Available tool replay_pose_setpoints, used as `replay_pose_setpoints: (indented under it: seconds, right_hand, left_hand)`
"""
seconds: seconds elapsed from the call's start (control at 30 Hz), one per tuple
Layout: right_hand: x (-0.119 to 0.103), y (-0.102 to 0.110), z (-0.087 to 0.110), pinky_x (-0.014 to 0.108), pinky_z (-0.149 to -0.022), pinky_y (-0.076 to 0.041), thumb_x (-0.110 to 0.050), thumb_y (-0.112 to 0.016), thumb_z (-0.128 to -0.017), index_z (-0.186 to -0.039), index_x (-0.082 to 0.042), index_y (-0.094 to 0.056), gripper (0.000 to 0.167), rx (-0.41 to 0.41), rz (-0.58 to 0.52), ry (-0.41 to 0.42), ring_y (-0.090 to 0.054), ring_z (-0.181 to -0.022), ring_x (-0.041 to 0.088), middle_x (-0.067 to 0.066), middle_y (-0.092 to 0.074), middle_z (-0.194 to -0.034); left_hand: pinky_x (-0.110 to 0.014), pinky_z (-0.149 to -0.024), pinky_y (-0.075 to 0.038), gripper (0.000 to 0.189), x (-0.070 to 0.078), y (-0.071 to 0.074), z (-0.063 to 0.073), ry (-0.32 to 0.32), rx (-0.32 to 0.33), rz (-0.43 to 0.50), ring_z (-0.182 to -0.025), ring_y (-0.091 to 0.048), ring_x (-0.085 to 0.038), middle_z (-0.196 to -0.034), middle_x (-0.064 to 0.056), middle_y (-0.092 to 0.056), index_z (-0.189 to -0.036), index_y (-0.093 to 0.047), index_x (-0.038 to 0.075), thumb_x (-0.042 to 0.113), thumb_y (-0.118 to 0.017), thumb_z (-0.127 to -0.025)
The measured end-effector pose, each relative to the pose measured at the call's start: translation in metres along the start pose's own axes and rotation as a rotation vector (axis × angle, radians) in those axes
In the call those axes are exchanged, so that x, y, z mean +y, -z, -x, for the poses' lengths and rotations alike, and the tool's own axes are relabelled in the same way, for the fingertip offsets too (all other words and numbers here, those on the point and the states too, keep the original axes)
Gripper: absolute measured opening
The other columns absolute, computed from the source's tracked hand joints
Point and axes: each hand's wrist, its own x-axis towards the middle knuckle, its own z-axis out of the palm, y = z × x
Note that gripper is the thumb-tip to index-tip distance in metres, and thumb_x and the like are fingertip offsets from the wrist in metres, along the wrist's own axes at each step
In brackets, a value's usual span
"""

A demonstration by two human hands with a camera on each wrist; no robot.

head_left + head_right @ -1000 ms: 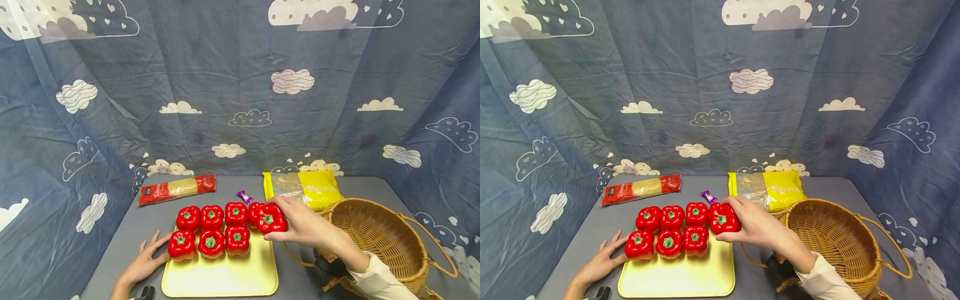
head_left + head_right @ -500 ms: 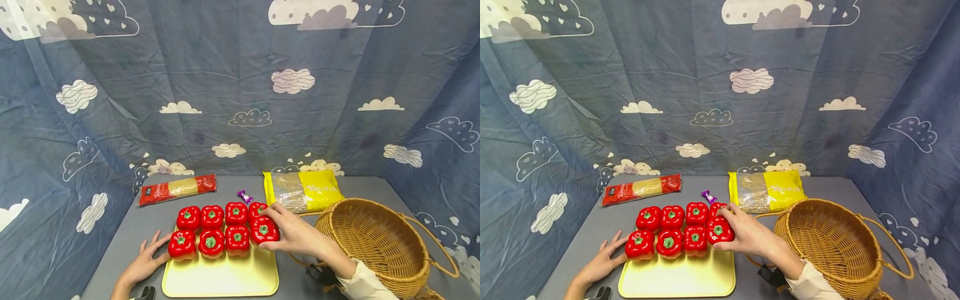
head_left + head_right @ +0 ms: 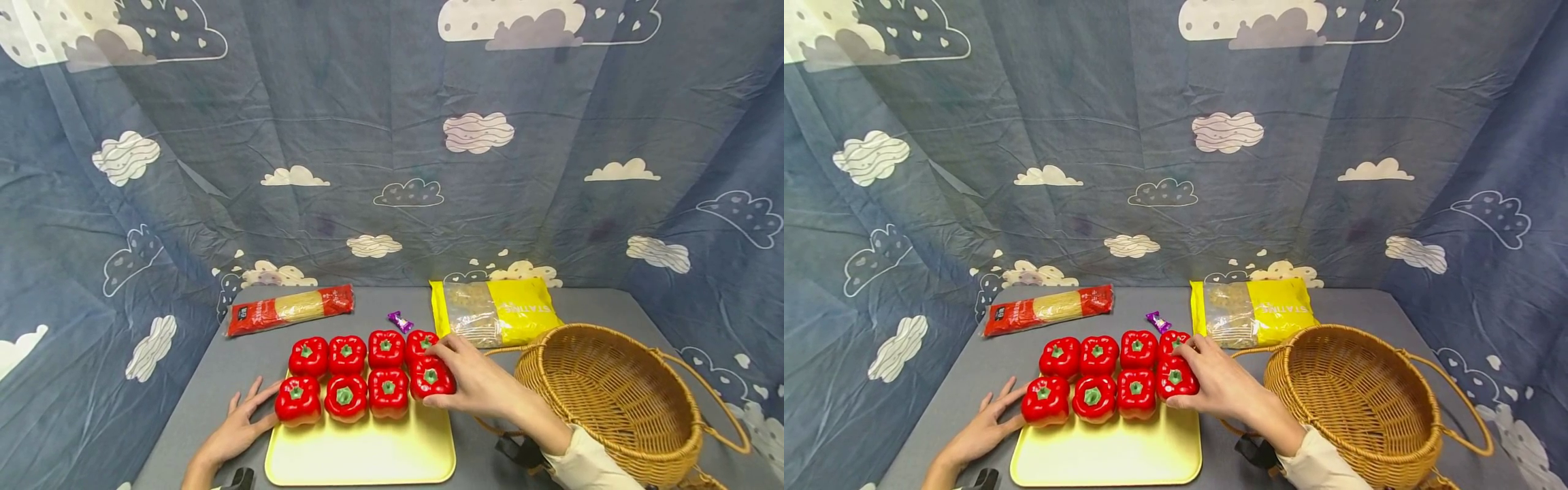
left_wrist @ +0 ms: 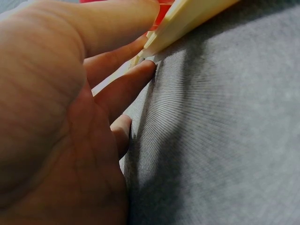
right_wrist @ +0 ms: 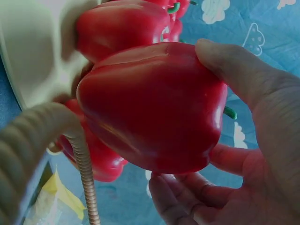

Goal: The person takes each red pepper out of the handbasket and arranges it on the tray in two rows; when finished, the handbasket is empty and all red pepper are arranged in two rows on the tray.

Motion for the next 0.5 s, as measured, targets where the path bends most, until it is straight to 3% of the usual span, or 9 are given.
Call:
replay_pose_setpoints:
  seconds: [0.5]
  right_hand:
    - [-0.0035,-0.0025,-0.0031,0.031,-0.066,-0.054,-0.046,-0.086,-0.074,-0.115,-0.01,-0.064,0.059,-0.078,0.076,-0.053,-0.06,-0.078,0.013,0.002,-0.059,-0.102]
  left_hand:
    - [-0.07,-0.113,0.018,0.062,0.0023,0.0001,0.0011,-0.008,0.008,-0.003,-0.153,0.005,-0.048,-0.158,-0.023,-0.037,-0.148,-0.049,0.006,0.028,-0.07,-0.094]
